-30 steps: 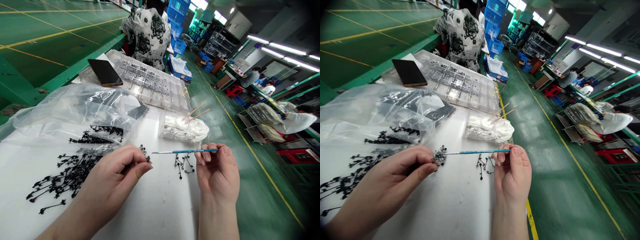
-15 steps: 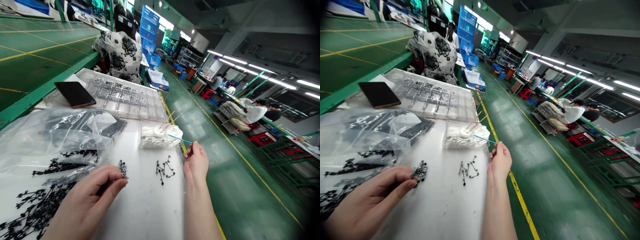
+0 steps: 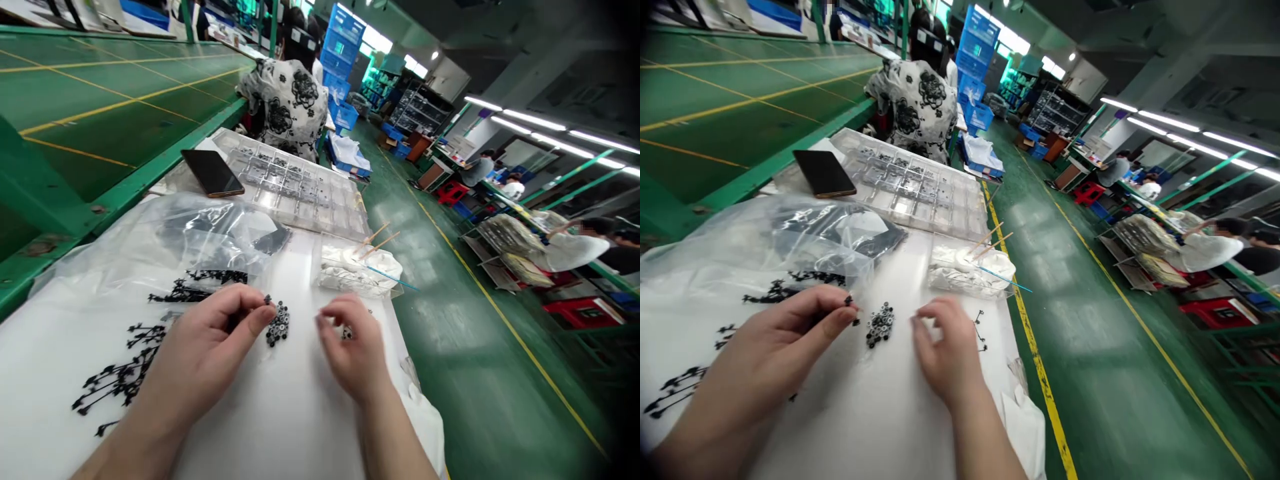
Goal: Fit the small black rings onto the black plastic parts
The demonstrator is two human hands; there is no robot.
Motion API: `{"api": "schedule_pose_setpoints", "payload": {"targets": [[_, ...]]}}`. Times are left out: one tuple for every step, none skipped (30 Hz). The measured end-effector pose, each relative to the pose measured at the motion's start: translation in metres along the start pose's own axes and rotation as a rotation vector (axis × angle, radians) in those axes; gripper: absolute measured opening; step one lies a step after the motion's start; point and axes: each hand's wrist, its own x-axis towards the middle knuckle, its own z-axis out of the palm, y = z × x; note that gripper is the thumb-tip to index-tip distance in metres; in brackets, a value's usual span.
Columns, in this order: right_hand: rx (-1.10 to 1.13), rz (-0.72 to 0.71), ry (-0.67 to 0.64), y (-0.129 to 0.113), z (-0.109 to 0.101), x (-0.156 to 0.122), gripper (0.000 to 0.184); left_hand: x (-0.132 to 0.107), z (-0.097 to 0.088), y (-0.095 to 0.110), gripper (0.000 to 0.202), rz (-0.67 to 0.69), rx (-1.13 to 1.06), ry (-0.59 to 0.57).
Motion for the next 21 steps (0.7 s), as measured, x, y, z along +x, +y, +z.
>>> {"api": "schedule_pose_setpoints", "payload": {"targets": [[-0.022,-0.042,-0.167,-0.007,0.009,-0.002,0.004,0.0,0.001,0.003,0.029,0.018,-0.024,-0.012],[-0.05,-0.058,-0.29,-0.012,0.017,-0.004,0.006,0.0,0.001,0.005,0.028,0.037,-0.044,-0.027],[-0.082,-0.054,-0.371,-0.014,0.023,-0.005,0.008,0.0,0.002,0.006,0.026,0.056,-0.06,-0.043],[-0.112,-0.043,-0.423,-0.015,0.028,-0.006,0.01,0.0,0.003,0.006,0.025,0.071,-0.071,-0.059],[-0.136,-0.027,-0.458,-0.014,0.031,-0.006,0.011,0.0,0.004,0.006,0.024,0.08,-0.078,-0.077],[-0.154,-0.012,-0.482,-0.012,0.032,-0.006,0.011,0.0,0.004,0.005,0.024,0.086,-0.083,-0.089],[-0.17,0.0,-0.494,-0.011,0.033,-0.005,0.012,0.0,0.005,0.005,0.023,0.092,-0.087,-0.097],[-0.186,0.008,-0.497,-0.01,0.034,-0.005,0.013,0.0,0.005,0.005,0.023,0.093,-0.088,-0.107],[-0.2,0.013,-0.496,-0.009,0.034,-0.005,0.014,0.0,0.006,0.005,0.023,0.094,-0.088,-0.113],[-0.21,0.014,-0.494,-0.008,0.034,-0.005,0.014,0.0,0.006,0.005,0.023,0.095,-0.089,-0.116],[-0.219,0.015,-0.491,-0.008,0.034,-0.004,0.015,0.001,0.006,0.005,0.023,0.098,-0.092,-0.117],[-0.226,0.017,-0.491,-0.009,0.035,-0.004,0.015,0.001,0.006,0.006,0.024,0.099,-0.092,-0.119],[-0.232,0.021,-0.491,-0.009,0.035,-0.004,0.015,0.001,0.007,0.007,0.024,0.101,-0.09,-0.121],[-0.238,0.023,-0.492,-0.01,0.036,-0.004,0.015,0.001,0.007,0.007,0.025,0.102,-0.086,-0.122],[-0.244,0.025,-0.493,-0.01,0.037,-0.004,0.015,0.001,0.007,0.008,0.025,0.102,-0.081,-0.124],[-0.249,0.023,-0.494,-0.01,0.037,-0.004,0.015,0.001,0.007,0.008,0.025,0.099,-0.073,-0.128],[-0.254,0.021,-0.495,-0.01,0.037,-0.004,0.015,0.002,0.007,0.008,0.024,0.098,-0.066,-0.128],[-0.254,0.019,-0.493,-0.01,0.037,-0.004,0.014,0.002,0.007,0.008,0.024,0.099,-0.06,-0.127],[-0.247,0.018,-0.492,-0.01,0.036,-0.004,0.014,0.002,0.008,0.008,0.023,0.1,-0.056,-0.13],[-0.231,0.022,-0.49,-0.01,0.035,-0.004,0.014,0.002,0.008,0.008,0.023,0.101,-0.055,-0.134],[-0.202,0.036,-0.488,-0.009,0.033,-0.004,0.013,0.002,0.008,0.009,0.023,0.107,-0.053,-0.141]]}}
